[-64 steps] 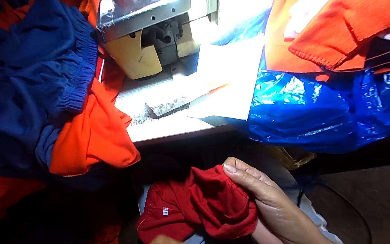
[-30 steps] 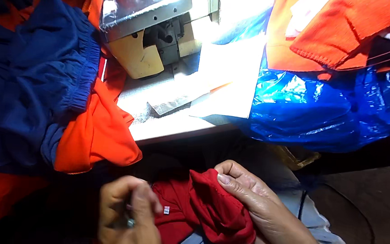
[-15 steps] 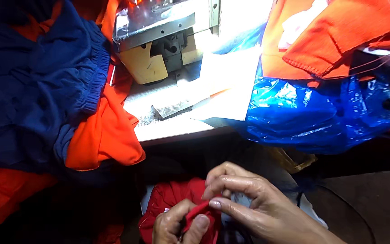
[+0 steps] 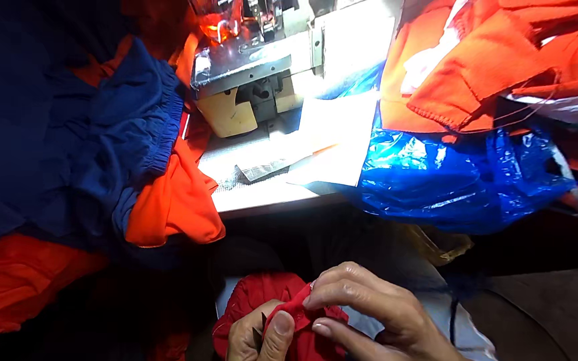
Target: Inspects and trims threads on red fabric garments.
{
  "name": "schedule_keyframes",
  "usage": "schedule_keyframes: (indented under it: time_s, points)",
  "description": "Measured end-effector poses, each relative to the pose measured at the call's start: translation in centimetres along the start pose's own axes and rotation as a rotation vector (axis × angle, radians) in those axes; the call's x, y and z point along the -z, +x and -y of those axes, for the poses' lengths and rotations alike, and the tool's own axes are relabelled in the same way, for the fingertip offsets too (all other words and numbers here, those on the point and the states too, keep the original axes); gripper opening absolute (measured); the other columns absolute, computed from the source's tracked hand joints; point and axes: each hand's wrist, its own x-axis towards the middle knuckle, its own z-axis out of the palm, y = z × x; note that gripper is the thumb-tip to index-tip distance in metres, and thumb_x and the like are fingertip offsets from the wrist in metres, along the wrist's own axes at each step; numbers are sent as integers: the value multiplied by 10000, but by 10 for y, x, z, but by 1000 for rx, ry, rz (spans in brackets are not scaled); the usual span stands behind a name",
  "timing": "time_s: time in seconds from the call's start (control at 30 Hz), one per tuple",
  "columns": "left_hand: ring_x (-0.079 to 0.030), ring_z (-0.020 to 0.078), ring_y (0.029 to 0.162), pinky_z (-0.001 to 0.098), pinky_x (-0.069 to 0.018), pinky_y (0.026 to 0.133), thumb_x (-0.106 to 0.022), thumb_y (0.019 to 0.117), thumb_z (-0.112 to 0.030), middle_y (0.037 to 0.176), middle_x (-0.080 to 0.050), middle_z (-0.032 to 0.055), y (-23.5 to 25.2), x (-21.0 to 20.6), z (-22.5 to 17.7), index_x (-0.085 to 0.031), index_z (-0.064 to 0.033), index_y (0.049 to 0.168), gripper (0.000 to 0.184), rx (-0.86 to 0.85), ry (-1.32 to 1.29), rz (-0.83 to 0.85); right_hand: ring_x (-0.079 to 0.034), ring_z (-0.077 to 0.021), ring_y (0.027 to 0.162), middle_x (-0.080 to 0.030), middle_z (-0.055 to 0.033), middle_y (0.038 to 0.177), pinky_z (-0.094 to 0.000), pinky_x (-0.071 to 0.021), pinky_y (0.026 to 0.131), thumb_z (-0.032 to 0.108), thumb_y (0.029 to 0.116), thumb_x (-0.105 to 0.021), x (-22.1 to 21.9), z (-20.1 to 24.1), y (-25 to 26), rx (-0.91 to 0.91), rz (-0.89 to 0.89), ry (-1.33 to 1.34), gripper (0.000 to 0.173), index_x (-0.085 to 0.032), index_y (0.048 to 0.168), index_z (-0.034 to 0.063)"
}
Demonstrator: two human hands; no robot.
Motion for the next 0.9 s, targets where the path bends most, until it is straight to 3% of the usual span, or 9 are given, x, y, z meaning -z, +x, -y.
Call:
schedule_keyframes:
  time_s: [0.2, 0.3, 0.33, 0.4, 0.5, 0.6, 0.67, 0.8, 0.9]
  points:
    - [-618, -105, 744, 115, -525, 694, -510, 1066, -245, 766, -678, -96, -1, 0, -2, -700, -56, 873, 331, -198, 300, 26, -637, -69, 992, -683, -47, 983, -202, -505, 873, 227, 985, -664, -5, 1, -1, -24, -16, 55, 155, -668, 1009, 74]
    - [-616, -108, 781, 111, -519, 722, -483, 1074, -317, 796, -679, -102, 2, 6, -4, -700, -83, 900, 363, -216, 234, 111, -583, -88, 1246, -626, -62, 1346, -285, -514, 1036, 441, 1036, -559, 4, -4, 2, -146, 103, 228, 472, -635, 1313, 66]
    - [-614, -107, 791, 109, -515, 728, -477, 1077, -327, 806, -680, -96, 2, 7, -6, -700, -80, 906, 373, -216, 211, 149, -550, -108, 1303, -606, -66, 1393, -316, -476, 1085, 478, 1058, -485, 6, -8, 3, -167, 165, 245, 517, -636, 1338, 70]
    - [-606, -105, 794, 110, -507, 730, -481, 1077, -329, 808, -672, -90, 3, 9, -8, -693, -77, 905, 371, -201, 182, 204, -548, -157, 1329, -680, -88, 1263, -377, -395, 1174, 411, 1085, -452, 7, -14, 4, -154, 238, 345, 461, -693, 1158, 25]
    - [-616, -111, 820, 112, -520, 747, -524, 1048, -357, 844, -686, -143, 4, 13, -3, -725, -156, 911, 316, -151, 194, 128, -632, -49, 1117, -696, -3, 1022, -300, -469, 1086, 293, 1052, -562, 6, -15, 3, -185, 204, 518, 277, -671, 987, 46]
    - [-601, -94, 870, 108, -495, 778, -562, 1031, -340, 909, -690, -141, 6, 17, 4, -752, -149, 952, 280, -149, 183, 72, -594, 79, 861, -634, 127, 908, -116, -495, 780, 340, 1034, -585, 8, -14, 1, -322, 181, 722, 201, -650, 975, 159]
    - [-601, -99, 785, 104, -505, 707, -594, 1016, -312, 837, -669, -157, 6, 11, 3, -741, -180, 900, 229, -103, 113, 35, -592, 80, 753, -620, 146, 825, -108, -491, 677, 294, 1022, -606, 6, -12, 0, -431, 140, 843, 102, -627, 982, 203]
    - [-641, -56, 735, 149, -549, 696, -629, 1001, -248, 783, -689, -126, 8, 5, -2, -752, -176, 880, 188, -2, -32, 7, -624, 55, 829, -662, 97, 920, -120, -522, 749, 198, 1015, -618, 7, -15, -1, -364, 72, 796, 119, -635, 1129, 169]
    - [-646, -52, 731, 152, -552, 691, -615, 1007, -219, 789, -694, -123, 10, 4, -3, -755, -165, 882, 195, -7, -12, 16, -618, 70, 918, -678, 88, 979, -105, -513, 805, 197, 1024, -607, 6, -17, -1, -201, 75, 593, 113, -670, 1079, 120]
